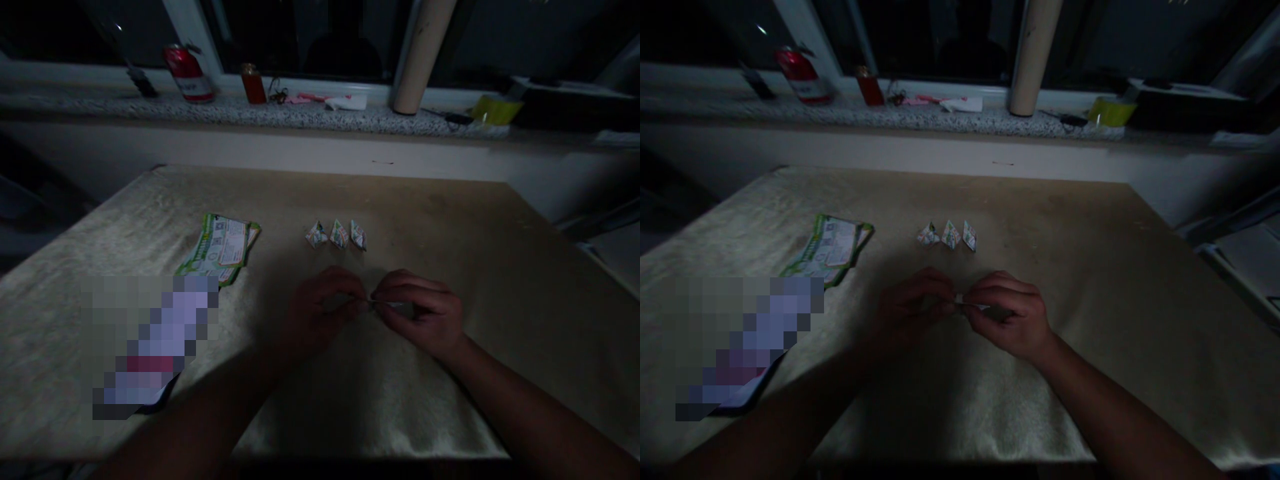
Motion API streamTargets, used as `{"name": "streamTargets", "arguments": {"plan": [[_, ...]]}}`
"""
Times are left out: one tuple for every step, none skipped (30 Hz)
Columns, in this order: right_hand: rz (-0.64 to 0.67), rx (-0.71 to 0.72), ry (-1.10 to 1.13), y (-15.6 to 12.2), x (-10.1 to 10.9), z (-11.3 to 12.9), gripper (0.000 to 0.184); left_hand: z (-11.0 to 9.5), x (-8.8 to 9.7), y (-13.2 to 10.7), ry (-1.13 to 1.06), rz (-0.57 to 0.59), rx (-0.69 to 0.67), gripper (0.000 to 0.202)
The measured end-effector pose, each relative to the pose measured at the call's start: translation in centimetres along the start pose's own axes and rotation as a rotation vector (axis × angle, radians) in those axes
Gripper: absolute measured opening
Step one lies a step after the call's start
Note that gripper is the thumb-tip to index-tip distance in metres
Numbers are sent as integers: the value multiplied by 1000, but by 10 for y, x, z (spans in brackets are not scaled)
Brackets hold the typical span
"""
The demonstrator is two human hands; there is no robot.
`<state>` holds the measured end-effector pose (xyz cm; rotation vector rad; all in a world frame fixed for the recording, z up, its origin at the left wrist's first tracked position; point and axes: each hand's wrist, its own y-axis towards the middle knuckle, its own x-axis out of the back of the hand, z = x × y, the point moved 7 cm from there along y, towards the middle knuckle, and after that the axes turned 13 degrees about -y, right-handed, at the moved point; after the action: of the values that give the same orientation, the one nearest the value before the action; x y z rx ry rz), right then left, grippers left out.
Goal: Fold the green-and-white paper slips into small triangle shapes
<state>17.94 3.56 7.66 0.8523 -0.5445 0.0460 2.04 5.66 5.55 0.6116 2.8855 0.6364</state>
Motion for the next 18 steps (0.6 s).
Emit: {"name": "streamTargets", "arguments": {"plan": [[-6,18,-4,1,0,2,18,-2,-1,0,10,19,-19,8],[-14,34,-3,2,1,4,18,-3,-2,-1,22,39,-41,6],[-20,51,-1,2,1,6,19,-4,-3,-1,38,57,-58,5],[-22,65,1,3,0,7,20,-5,-4,-2,56,70,-72,5],[-22,77,0,3,0,9,20,-6,-5,-2,75,79,-81,5],[-21,82,-3,4,0,10,20,-6,-5,-3,94,84,-89,5],[-19,84,-6,4,0,11,20,-6,-6,-3,110,89,-93,5],[-16,84,-8,4,0,11,19,-7,-7,-4,124,95,-98,5],[-11,84,-8,5,0,12,19,-7,-8,-4,133,101,-103,4],[-5,86,-7,5,0,12,20,-8,-8,-5,138,107,-111,4],[3,89,-4,5,1,13,21,-8,-9,-5,138,114,-115,3],[10,91,-1,5,2,13,22,-9,-9,-6,133,111,-117,2],[14,90,0,5,3,12,22,-9,-8,-5,125,99,-113,2],[12,84,-1,5,5,11,23,-10,-5,-5,113,75,-107,2],[6,72,-3,5,7,10,23,-10,-3,-5,101,48,-96,2],[-1,58,-5,6,10,8,22,-10,0,-4,91,21,-84,3],[-7,43,-8,6,12,7,22,-10,3,-4,83,-5,-73,4],[-7,32,-8,6,13,6,21,-9,5,-3,78,-20,-61,5]]}}
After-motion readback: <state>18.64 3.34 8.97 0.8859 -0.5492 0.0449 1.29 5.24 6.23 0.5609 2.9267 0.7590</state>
